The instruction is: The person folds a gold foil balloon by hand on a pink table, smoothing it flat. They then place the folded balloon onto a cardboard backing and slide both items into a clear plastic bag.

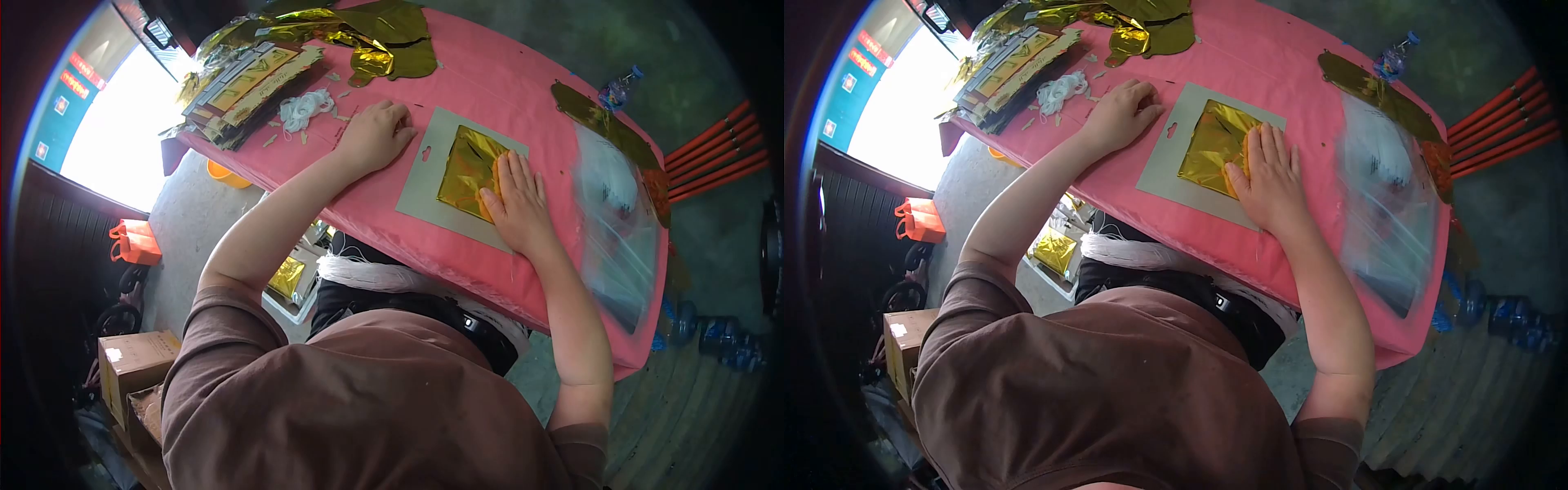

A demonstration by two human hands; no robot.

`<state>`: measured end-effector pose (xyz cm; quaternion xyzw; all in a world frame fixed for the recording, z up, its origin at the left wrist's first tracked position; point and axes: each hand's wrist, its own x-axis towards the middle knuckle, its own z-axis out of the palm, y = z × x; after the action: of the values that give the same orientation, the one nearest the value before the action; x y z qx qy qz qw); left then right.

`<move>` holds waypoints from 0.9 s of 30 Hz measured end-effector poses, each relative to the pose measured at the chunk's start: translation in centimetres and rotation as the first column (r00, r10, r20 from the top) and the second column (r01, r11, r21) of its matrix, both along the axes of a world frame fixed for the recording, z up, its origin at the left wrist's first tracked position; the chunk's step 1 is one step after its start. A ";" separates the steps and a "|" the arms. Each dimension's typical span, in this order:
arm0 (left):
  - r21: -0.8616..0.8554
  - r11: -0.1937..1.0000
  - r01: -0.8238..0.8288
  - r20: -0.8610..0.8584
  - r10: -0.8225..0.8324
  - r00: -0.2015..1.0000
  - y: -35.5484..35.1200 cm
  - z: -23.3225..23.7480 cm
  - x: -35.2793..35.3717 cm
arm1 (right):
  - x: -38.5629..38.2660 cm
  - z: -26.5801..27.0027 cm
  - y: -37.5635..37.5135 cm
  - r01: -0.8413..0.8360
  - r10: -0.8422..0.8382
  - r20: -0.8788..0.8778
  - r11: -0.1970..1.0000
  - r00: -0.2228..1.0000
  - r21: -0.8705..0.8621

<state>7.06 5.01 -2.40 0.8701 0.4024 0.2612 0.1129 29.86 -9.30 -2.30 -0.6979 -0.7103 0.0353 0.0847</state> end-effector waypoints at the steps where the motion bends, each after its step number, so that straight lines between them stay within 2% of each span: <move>1: -0.005 1.000 0.015 0.019 -0.014 1.000 0.0 0.0 0.0 | 0.0 0.0 0.0 0.001 -0.001 0.003 1.000 1.000 0.002; 3: -0.010 1.000 0.027 0.041 -0.027 0.999 0.0 0.2 -0.2 | 0.0 -0.1 0.1 0.000 0.000 0.007 1.000 1.000 0.001; 5: -0.040 0.992 0.118 0.034 -0.117 0.993 0.0 0.4 -0.6 | 0.0 -0.2 0.1 0.001 -0.001 0.009 1.000 1.000 0.000; 6: -0.039 0.992 0.117 0.035 -0.116 0.993 0.0 0.3 -0.6 | 0.1 -0.1 0.1 0.001 -0.001 0.014 1.000 1.000 0.001; 8: -0.095 0.987 0.130 0.163 -0.114 0.980 0.1 0.3 -0.7 | 0.1 -0.2 0.1 0.001 -0.001 0.019 1.000 1.000 0.004; 18: -0.167 0.981 0.103 0.175 -0.073 0.982 0.9 0.0 0.5 | 0.1 -0.2 0.1 0.000 -0.001 0.014 1.000 1.000 0.009; 24: 0.002 0.997 0.075 0.185 -0.074 0.980 0.6 0.5 1.2 | 0.1 -0.2 0.0 -0.001 0.001 0.010 1.000 1.000 0.013; 26: 0.121 0.988 0.098 0.111 -0.112 0.988 0.6 0.6 1.2 | 0.1 -0.2 0.1 -0.002 0.002 0.009 1.000 1.000 0.015; 27: 0.121 0.988 0.098 0.112 -0.112 0.987 0.8 0.4 1.2 | 0.1 -0.3 0.1 -0.004 0.004 0.004 1.000 1.000 0.017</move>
<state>8.30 5.77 -2.01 0.8783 0.3327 0.3287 0.0997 30.01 -9.22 -2.59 -0.6957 -0.7122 0.0281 0.0889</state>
